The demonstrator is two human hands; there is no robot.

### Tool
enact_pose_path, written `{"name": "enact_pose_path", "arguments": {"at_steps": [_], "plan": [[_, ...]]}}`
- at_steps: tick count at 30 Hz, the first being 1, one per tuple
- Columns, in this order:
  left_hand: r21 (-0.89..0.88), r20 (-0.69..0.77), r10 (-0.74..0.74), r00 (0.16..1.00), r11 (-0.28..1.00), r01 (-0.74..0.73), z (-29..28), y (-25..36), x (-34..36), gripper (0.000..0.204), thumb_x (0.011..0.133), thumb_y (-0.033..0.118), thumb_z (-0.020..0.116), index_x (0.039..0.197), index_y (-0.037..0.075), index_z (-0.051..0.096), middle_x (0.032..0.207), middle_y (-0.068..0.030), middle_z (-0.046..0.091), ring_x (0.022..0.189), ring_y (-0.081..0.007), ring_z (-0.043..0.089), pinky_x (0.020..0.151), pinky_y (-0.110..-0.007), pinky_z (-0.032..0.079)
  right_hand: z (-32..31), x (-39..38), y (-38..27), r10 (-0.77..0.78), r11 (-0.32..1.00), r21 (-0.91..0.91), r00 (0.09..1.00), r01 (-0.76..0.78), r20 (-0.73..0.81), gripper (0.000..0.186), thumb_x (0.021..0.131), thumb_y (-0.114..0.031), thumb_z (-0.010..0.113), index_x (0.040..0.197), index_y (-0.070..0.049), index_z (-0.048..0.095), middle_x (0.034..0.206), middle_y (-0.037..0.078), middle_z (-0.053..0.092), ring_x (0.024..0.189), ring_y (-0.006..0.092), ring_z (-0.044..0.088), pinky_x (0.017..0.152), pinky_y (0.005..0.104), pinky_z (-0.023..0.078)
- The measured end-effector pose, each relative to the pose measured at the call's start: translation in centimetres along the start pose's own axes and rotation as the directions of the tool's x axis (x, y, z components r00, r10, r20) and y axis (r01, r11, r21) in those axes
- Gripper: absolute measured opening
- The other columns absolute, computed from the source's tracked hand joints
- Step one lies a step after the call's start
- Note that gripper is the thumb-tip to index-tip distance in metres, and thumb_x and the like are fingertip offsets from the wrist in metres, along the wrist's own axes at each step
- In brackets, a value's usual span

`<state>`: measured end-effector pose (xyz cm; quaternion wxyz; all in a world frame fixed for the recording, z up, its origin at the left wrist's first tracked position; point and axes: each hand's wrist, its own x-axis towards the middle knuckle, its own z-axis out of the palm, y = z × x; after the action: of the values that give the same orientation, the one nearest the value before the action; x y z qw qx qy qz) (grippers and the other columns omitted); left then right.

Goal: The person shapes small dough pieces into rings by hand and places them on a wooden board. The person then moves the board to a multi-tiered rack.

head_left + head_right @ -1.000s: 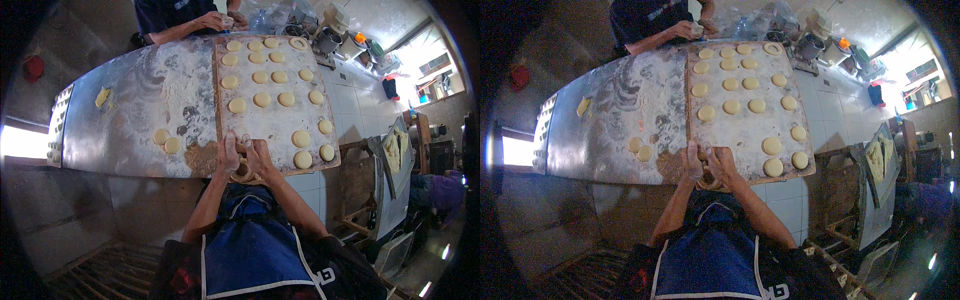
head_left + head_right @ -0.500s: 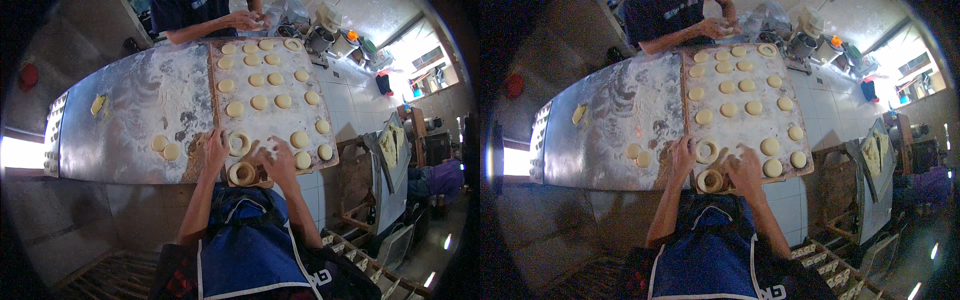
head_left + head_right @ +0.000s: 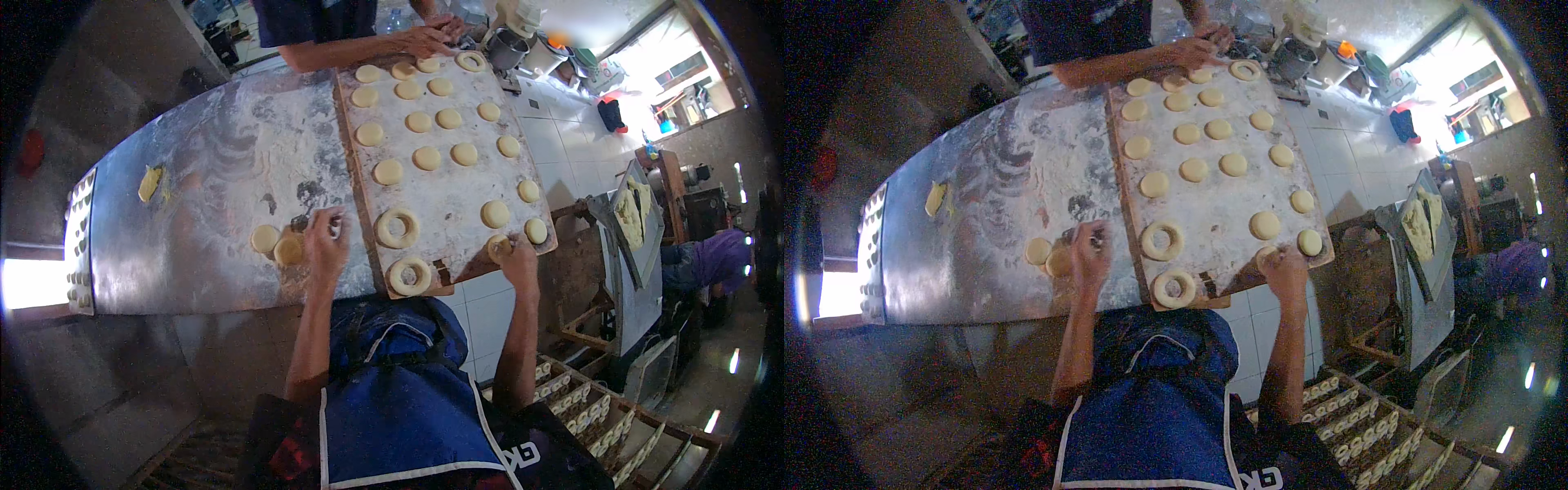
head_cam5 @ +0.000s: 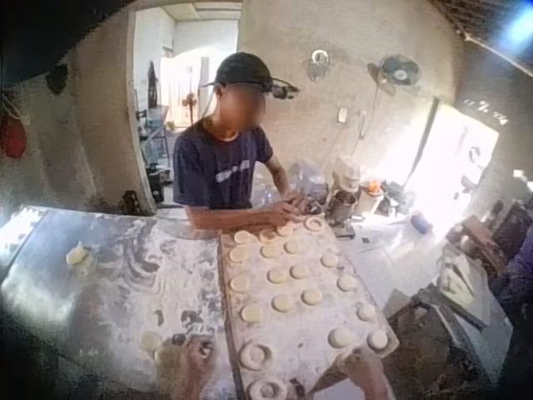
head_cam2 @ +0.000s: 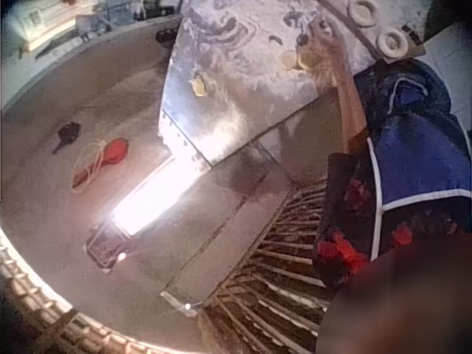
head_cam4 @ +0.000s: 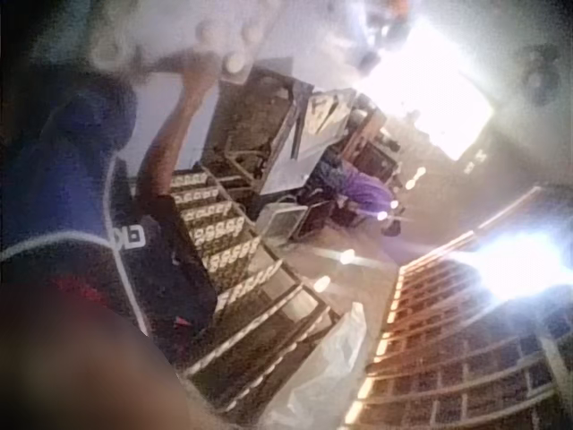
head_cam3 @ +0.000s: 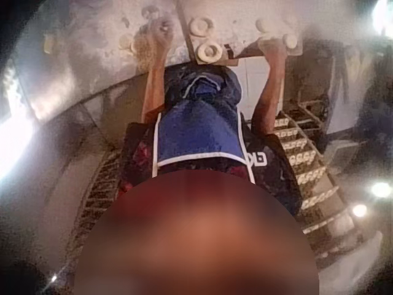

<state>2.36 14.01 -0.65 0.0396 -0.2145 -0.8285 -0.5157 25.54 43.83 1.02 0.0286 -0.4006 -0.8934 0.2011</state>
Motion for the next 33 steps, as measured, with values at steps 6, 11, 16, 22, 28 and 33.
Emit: {"name": "enact_pose_path", "arguments": {"at_steps": [6,11,16,22,28,33], "plan": [[0.108,-0.230,-0.181,0.956,0.972,0.210,-11.3,-3.7,-1.9,0.020,0.092,0.018,0.059,0.098,0.000,0.063,0.090,-0.0116,0.061,0.084,-0.0229,0.060,0.074,-0.035,0.047,-1.5,-0.7,-2.7,-0.152,0.949,0.289,0.986,0.125,0.074,0.024,0.072,-0.011,0.073,0.086,0.000,0.057,0.084,0.015,0.061,0.079,0.0317,0.060,0.074,0.0396,0.049],[0.139,-0.348,-0.286,0.893,0.926,0.351,-16.4,-5.8,-3.3,0.021,0.093,0.019,0.056,0.098,-0.001,0.062,0.091,-0.0124,0.062,0.086,-0.0256,0.060,0.076,-0.036,0.047,2.2,-1.3,-14.4,-0.440,0.717,0.665,0.875,0.208,0.201,0.036,0.065,-0.007,0.077,0.095,-0.001,0.058,0.093,0.014,0.065,0.089,0.0288,0.063,0.079,0.0368,0.049],[0.080,-0.295,-0.257,0.920,0.953,0.292,-17.5,-6.0,-2.7,0.020,0.093,0.017,0.056,0.098,-0.002,0.062,0.089,-0.0143,0.062,0.084,-0.0264,0.060,0.076,-0.036,0.047,11.8,0.7,-27.9,-0.647,0.644,0.633,0.747,0.429,0.152,0.032,0.067,-0.014,0.071,0.095,-0.003,0.061,0.090,0.019,0.065,0.087,0.0347,0.064,0.078,0.0395,0.050],[-0.112,-0.091,-0.272,0.958,0.959,0.262,-15.3,-4.4,-1.9,0.019,0.090,0.015,0.060,0.100,-0.001,0.062,0.090,-0.0132,0.063,0.084,-0.0233,0.062,0.077,-0.034,0.050,14.3,2.3,-30.7,-0.656,0.753,0.243,0.727,0.612,0.201,0.024,0.068,-0.012,0.072,0.082,-0.004,0.054,0.074,0.014,0.063,0.070,0.0291,0.063,0.067,0.0385,0.050],[-0.272,0.105,-0.217,0.970,0.932,0.238,-11.3,-3.6,-0.8,0.034,0.086,0.020,0.068,0.109,-0.003,0.061,0.101,-0.0159,0.065,0.095,-0.0257,0.062,0.084,-0.037,0.049,12.8,-1.3,-30.3,-0.499,0.621,0.778,0.812,0.091,0.303,0.031,0.071,0.000,0.073,0.095,-0.003,0.052,0.081,0.009,0.064,0.078,0.0158,0.064,0.068,0.0304,0.052],[-0.388,0.275,-0.314,0.909,0.829,0.403,-10.9,-3.9,-0.6,0.033,0.086,0.023,0.068,0.102,-0.004,0.061,0.097,-0.0151,0.064,0.092,-0.0186,0.060,0.081,-0.035,0.049,11.7,-4.0,-30.8,-0.420,0.577,0.811,0.886,0.096,0.194,0.047,0.071,0.002,0.073,0.111,-0.003,0.048,0.092,0.011,0.065,0.083,0.0186,0.065,0.072,0.0310,0.053]]}}
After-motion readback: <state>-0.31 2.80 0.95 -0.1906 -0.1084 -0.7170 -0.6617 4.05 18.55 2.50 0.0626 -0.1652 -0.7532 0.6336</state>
